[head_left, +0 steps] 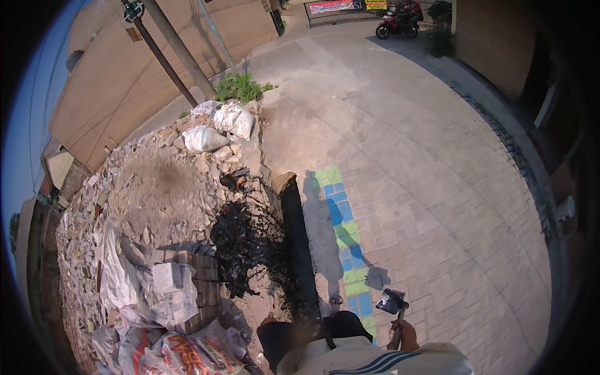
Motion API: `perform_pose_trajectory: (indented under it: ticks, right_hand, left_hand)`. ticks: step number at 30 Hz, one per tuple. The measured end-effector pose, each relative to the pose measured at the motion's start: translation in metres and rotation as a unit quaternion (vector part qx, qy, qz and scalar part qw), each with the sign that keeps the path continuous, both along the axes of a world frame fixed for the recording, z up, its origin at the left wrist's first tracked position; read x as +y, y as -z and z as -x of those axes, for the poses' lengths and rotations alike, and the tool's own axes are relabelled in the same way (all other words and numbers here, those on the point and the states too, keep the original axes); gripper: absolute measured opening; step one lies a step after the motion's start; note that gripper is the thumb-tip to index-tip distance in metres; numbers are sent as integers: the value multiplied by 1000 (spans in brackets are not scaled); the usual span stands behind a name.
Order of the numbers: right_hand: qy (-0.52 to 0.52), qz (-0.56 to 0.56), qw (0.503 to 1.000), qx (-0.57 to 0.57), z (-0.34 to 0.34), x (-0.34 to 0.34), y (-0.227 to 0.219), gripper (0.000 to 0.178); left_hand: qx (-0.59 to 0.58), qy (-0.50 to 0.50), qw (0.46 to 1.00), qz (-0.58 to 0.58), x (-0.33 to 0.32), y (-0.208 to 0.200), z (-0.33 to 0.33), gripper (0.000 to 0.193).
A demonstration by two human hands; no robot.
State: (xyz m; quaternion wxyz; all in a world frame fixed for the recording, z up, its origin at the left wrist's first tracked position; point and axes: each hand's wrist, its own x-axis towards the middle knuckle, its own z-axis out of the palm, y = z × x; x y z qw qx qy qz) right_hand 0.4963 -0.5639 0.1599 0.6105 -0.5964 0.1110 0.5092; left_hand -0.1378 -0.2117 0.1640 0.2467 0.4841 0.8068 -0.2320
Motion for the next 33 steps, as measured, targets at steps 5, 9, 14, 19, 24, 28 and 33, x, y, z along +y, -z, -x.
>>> perform_pose_trajectory:
  ticks: [5,9,14,19,24,28,33]
  right_hand:
    - [-69,-25,997,12,-42,-5,10,28]
    - [-204,-12,979,-20,-91,5,25,26]
    - [-434,-9,899,-50,-177,27,23,21]
    - [-503,87,853,110,-214,113,22,16]
    - [-582,92,806,62,-188,216,-15,15]
    - [-630,76,771,41,-190,270,-44,14]
    - [-757,-39,652,-15,-167,327,-58,12]
  left_hand:
    - [-286,-276,881,-258,-142,-59,115,43]
    - [-311,-117,828,-452,-176,-119,34,43]
    - [-435,-249,743,-444,-332,-139,-86,37]
    - [-17,-570,767,-295,-684,12,-208,41]
    - [61,-933,317,-158,-843,44,-464,21]
    - [-104,-954,217,-178,-789,44,-589,21]
    - [-313,-814,443,-208,-642,64,-592,50]
